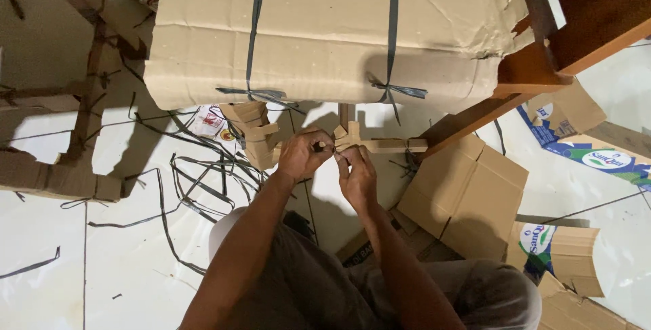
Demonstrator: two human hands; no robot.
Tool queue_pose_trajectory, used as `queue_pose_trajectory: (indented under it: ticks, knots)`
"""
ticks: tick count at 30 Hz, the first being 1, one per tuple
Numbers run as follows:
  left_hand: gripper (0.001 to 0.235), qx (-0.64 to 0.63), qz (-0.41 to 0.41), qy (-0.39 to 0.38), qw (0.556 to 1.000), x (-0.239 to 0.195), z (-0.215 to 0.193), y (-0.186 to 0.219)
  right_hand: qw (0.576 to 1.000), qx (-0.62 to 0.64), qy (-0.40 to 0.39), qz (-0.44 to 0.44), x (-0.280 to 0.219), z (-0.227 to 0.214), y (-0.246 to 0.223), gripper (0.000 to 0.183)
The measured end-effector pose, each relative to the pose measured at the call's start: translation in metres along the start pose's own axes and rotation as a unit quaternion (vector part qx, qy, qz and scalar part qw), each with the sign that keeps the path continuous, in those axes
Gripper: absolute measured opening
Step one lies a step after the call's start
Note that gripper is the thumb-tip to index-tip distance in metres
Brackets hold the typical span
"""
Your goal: The person sits on the floor and assembles a cardboard structure by folding a flat piece into a frame and securing it to a larger cardboard-covered object using black plastic ties. The person repeatedly threads and tightens the ties to fasten the components together.
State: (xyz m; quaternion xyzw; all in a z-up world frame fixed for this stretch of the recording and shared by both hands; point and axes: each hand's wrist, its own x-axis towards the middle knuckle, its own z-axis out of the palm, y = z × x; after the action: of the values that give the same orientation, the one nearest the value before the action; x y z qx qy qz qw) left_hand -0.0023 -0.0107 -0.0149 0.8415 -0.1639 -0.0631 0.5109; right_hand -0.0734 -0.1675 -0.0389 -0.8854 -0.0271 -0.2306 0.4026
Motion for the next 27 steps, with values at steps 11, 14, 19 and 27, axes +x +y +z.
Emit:
queue_pose_trajectory:
  ticks: [11, 14, 19, 27]
  knots:
    - [0.006, 0.064, 0.042, 0.037, 0.996, 0.005, 0.009, -0.005, 0.997, -0.070, -0.022, 0.007, -0.013, 0.010, 0.001, 0.008]
    - [0.006, 0.077, 0.016, 0.027, 0.997, 0.005, 0.017, -0.014, 0.999, -0.048, -0.007, -0.017, -0.018, 0.014, 0.003, 0.010]
    - [0.005, 0.073, 0.017, 0.029, 0.997, 0.001, 0.011, -0.004, 0.999, -0.033, -0.015, -0.015, -0.030, 0.011, 0.007, 0.014]
    - [0.014, 0.056, 0.012, -0.003, 0.998, -0.002, 0.003, 0.000, 0.942, -0.211, -0.168, 0.198, -0.144, 0.022, 0.083, 0.047]
